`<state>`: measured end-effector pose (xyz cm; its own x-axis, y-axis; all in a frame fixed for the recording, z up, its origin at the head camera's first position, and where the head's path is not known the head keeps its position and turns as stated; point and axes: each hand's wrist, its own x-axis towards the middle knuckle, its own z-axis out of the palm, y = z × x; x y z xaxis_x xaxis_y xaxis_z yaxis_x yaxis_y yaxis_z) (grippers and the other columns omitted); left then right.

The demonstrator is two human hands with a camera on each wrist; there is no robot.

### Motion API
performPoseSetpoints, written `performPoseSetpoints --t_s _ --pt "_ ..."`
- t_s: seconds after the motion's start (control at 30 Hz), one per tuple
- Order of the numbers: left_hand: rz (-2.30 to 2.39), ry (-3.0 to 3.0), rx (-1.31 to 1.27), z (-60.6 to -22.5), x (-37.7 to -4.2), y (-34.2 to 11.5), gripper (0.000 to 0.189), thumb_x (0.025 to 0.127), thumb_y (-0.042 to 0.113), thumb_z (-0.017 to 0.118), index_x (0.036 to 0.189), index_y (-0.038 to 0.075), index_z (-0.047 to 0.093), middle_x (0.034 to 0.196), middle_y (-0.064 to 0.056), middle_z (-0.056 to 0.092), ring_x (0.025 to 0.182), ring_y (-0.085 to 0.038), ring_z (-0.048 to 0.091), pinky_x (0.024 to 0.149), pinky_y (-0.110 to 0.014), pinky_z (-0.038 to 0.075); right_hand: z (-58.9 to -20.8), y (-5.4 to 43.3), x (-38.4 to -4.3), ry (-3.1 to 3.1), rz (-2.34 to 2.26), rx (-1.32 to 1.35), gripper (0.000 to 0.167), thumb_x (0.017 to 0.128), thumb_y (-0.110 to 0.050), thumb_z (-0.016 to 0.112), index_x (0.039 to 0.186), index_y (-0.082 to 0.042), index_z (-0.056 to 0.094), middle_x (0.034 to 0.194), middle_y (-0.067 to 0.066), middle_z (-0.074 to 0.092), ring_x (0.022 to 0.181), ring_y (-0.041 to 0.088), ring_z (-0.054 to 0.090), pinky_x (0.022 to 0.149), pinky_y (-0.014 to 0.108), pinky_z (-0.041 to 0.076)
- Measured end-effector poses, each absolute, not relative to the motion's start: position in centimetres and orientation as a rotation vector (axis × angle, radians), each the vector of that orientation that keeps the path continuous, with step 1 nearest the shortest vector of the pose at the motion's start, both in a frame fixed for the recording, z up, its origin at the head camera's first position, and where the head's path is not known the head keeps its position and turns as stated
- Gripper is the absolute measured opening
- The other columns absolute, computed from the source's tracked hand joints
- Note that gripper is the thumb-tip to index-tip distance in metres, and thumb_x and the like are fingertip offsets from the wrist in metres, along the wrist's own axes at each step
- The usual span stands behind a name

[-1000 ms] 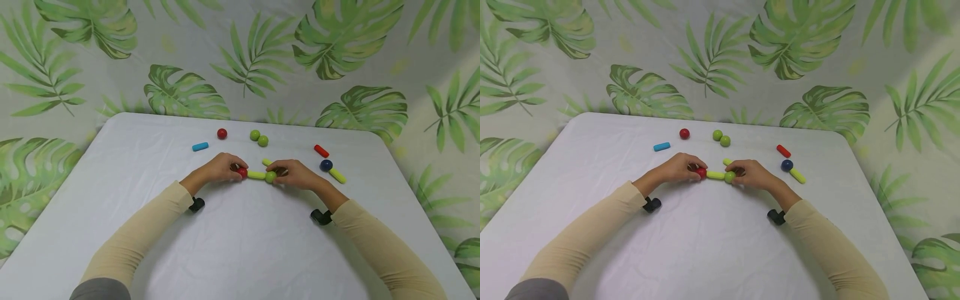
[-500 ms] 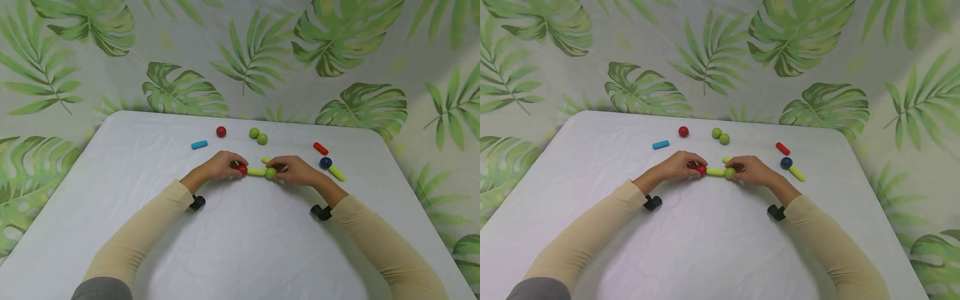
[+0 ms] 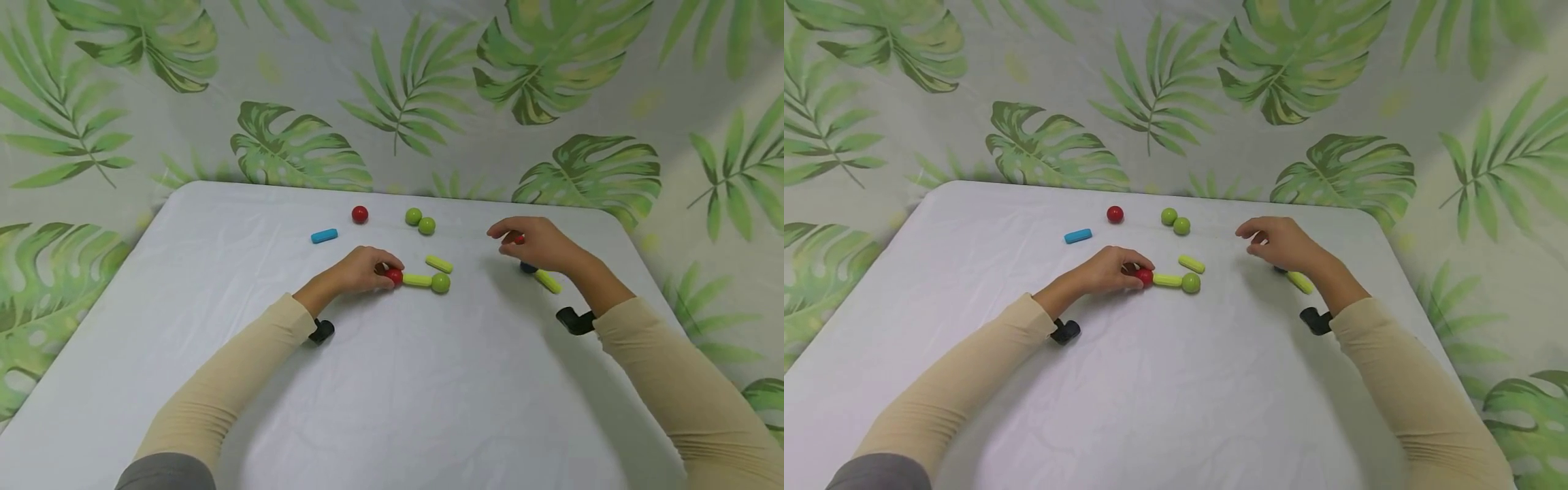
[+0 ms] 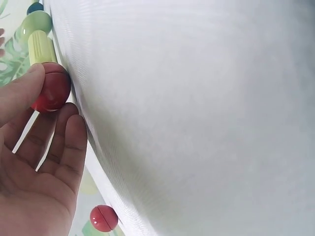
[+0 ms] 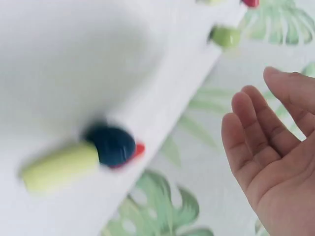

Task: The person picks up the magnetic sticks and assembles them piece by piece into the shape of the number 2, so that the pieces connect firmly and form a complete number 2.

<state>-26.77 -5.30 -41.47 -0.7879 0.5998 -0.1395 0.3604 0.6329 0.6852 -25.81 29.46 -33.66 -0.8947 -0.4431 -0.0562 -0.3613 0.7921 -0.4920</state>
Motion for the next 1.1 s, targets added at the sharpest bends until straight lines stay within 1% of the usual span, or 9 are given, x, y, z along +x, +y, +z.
performPoseSetpoints --t_s 0.13,0.27,0.53,0.67,0.77,0.83,0.93,1.1 --pt "0.943 2.509 0.75 -41.4 -26.8 -5.5 0.038 0.091 0.016 0.072 0.129 0.016 0.067 0.124 -0.005 0.067 0.11 -0.021 0.059 0.098 -0.034 0.052 -31.9 30.9 -26.3 2.884 -0.697 -0.553 0.034 0.096 -0.006 0.058 0.129 -0.006 0.062 0.131 0.018 0.063 0.114 0.034 0.063 0.091 0.049 0.053" --pt "0.936 2.516 0.748 -41.4 -26.9 -5.7 0.038 0.091 0.016 0.072 0.129 0.016 0.067 0.125 -0.005 0.067 0.11 -0.021 0.059 0.098 -0.035 0.052 -31.7 31.3 -27.0 2.916 -0.676 -0.547 0.033 0.096 -0.006 0.057 0.129 -0.004 0.062 0.13 0.019 0.063 0.114 0.035 0.063 0.093 0.05 0.053" --pt "0.936 2.529 0.785 -41.3 -26.8 -5.7 0.038 0.09 0.015 0.072 0.128 0.014 0.067 0.125 -0.005 0.068 0.11 -0.021 0.061 0.099 -0.035 0.052 -34.3 28.9 -28.5 2.843 -0.657 -0.632 0.032 0.096 -0.013 0.063 0.127 -0.006 0.064 0.127 0.018 0.065 0.111 0.032 0.064 0.092 0.05 0.053" --pt "0.931 2.531 0.817 -41.2 -26.9 -5.5 0.037 0.091 0.016 0.072 0.128 0.013 0.067 0.124 -0.005 0.069 0.109 -0.02 0.061 0.099 -0.034 0.052 -35.7 27.2 -28.9 2.806 -0.635 -0.708 0.031 0.095 -0.013 0.064 0.126 -0.005 0.064 0.115 0.017 0.069 0.106 0.031 0.065 0.091 0.049 0.053" --pt "0.926 2.537 0.809 -41.3 -26.8 -5.5 0.037 0.091 0.016 0.072 0.127 0.014 0.068 0.124 -0.005 0.069 0.109 -0.02 0.061 0.099 -0.034 0.052 -36.9 25.7 -29.3 2.779 -0.626 -0.726 0.03 0.096 -0.013 0.064 0.125 -0.006 0.065 0.106 0.013 0.07 0.102 0.029 0.065 0.089 0.045 0.052" --pt "0.928 2.538 0.798 -41.2 -26.8 -5.5 0.037 0.09 0.015 0.072 0.127 0.013 0.068 0.124 -0.005 0.069 0.109 -0.02 0.062 0.099 -0.035 0.052 -37.6 24.7 -29.6 2.758 -0.633 -0.714 0.029 0.096 -0.014 0.064 0.124 -0.008 0.066 0.103 0.011 0.07 0.099 0.026 0.064 0.087 0.042 0.051" --pt "0.926 2.538 0.805 -41.3 -26.8 -5.5 0.037 0.09 0.015 0.072 0.127 0.013 0.068 0.125 -0.005 0.069 0.109 -0.02 0.061 0.098 -0.035 0.052 -38.5 23.6 -30.0 2.722 -0.647 -0.68 0.029 0.095 -0.015 0.065 0.123 -0.01 0.066 0.101 0.01 0.068 0.096 0.024 0.061 0.085 0.037 0.05" --pt "0.93 2.526 0.815 -41.5 -26.9 -5.3 0.036 0.09 0.014 0.072 0.126 0.013 0.069 0.124 -0.006 0.069 0.108 -0.02 0.062 0.099 -0.034 0.052 -39.5 22.6 -30.7 2.635 -0.651 -0.621 0.034 0.093 -0.018 0.068 0.127 -0.013 0.066 0.103 0.009 0.069 0.099 0.024 0.063 0.083 0.034 0.051"
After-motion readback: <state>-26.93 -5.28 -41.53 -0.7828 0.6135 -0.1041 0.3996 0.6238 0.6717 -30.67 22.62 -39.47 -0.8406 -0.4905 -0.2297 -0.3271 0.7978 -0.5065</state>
